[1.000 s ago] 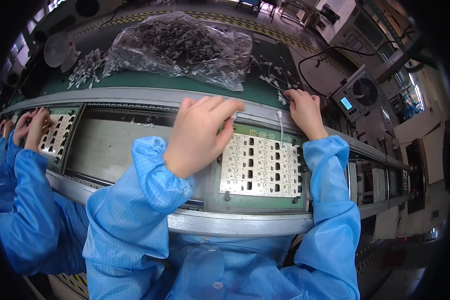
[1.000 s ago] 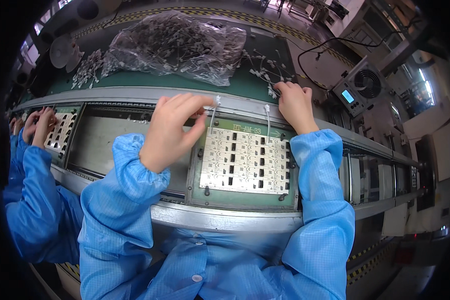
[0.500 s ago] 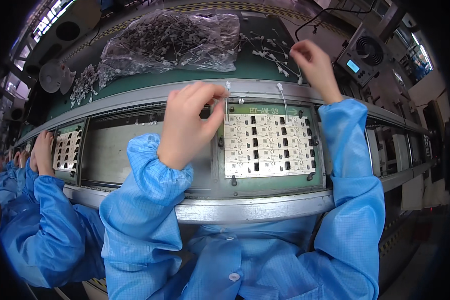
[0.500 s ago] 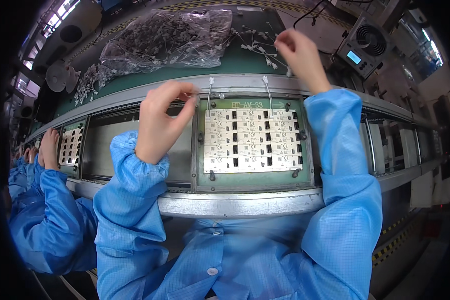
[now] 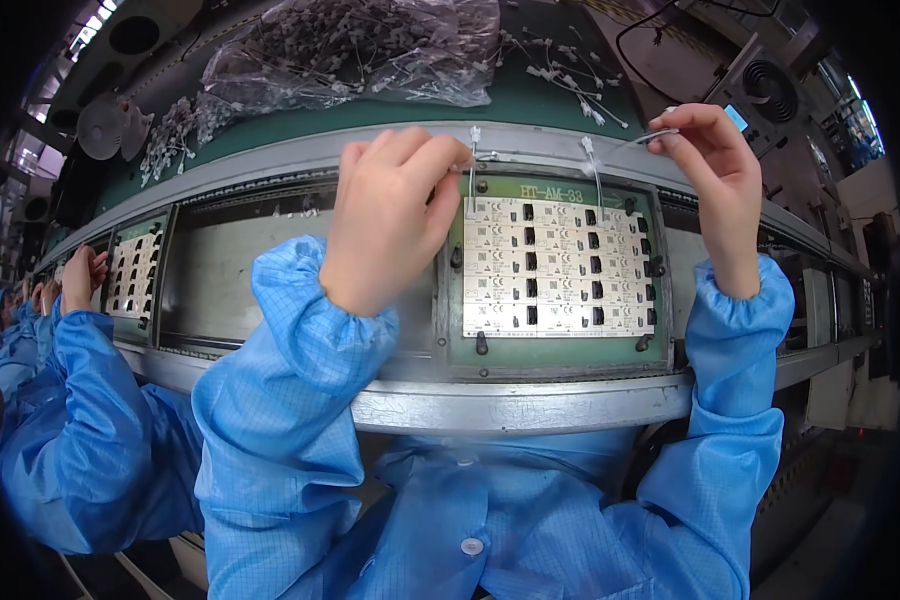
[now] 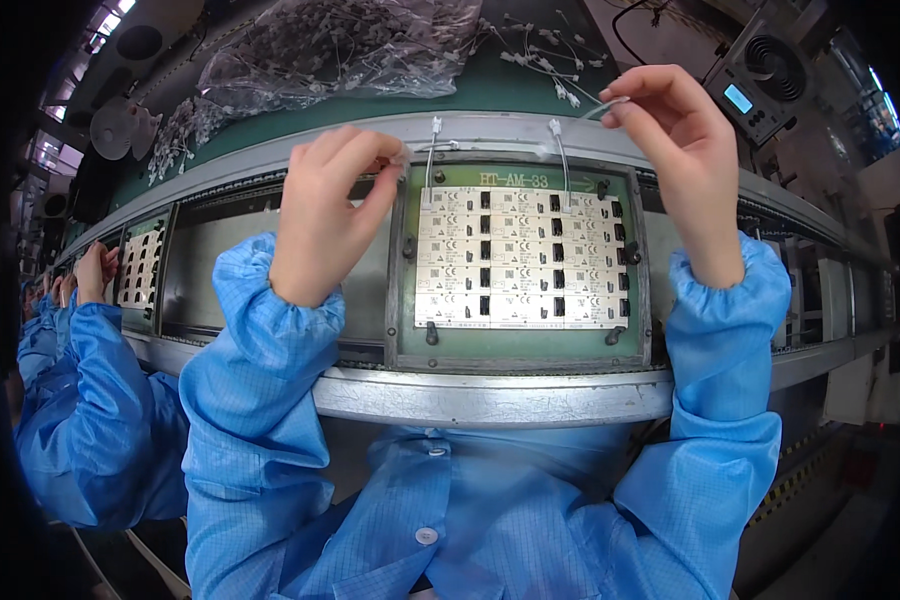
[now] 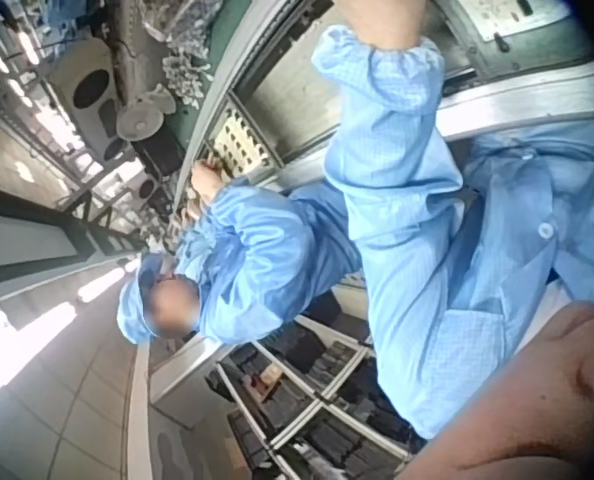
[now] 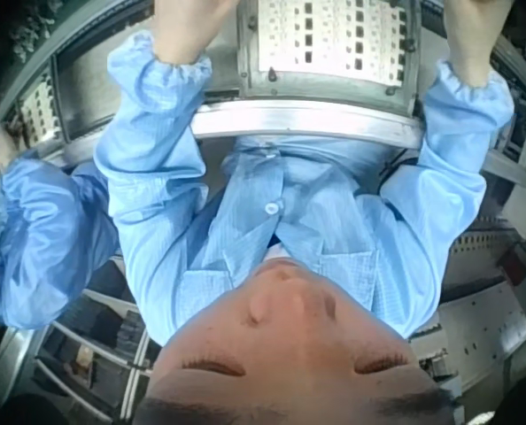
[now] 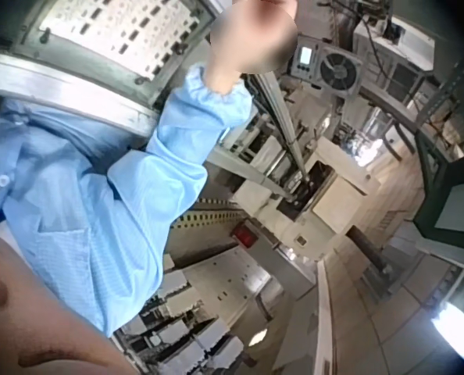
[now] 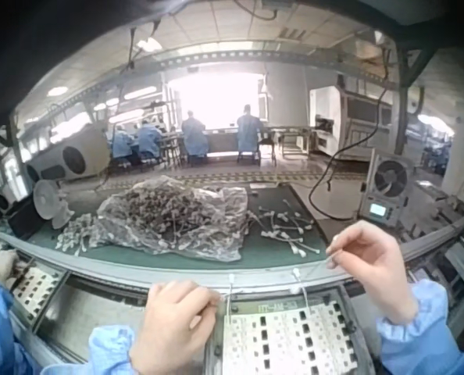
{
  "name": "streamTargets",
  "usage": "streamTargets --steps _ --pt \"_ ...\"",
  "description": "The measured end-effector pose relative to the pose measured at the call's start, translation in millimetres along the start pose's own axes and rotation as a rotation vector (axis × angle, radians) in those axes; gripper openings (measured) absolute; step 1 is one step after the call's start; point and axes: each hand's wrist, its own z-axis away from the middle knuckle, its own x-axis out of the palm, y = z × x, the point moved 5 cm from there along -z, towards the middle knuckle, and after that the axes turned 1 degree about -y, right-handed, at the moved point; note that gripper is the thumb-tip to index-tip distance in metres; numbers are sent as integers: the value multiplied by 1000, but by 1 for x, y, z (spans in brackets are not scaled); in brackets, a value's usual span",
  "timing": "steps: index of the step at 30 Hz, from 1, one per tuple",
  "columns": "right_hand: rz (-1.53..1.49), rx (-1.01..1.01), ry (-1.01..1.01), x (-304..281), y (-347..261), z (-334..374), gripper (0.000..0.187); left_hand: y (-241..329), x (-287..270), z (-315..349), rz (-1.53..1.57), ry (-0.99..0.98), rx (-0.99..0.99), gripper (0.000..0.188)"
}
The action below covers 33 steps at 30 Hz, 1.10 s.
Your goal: Manually inserting components and connecting wires onto circuit boards on an electronics assembly line.
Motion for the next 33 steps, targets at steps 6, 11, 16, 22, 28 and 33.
streamTargets --steps 6,11,16,22,28,33 --pt "634 -271 207 28 -17 8 15 8 -7 -3 -7 75 23 14" --pt "1023 -525 143 49 -17 8 18 7 -8 -3 23 97 13 16" --pt "951 -337 -229 75 5 24 12 7 -7 0 50 145 68 17" --pt "842 -276 -368 81 10 29 11 7 2 1 120 55 62 17" --pt "800 -234 -422 82 17 30 11 6 2 2 97 37 80 16" --pt "804 -225 -402 84 17 28 6 5 -1 3 93 54 74 15"
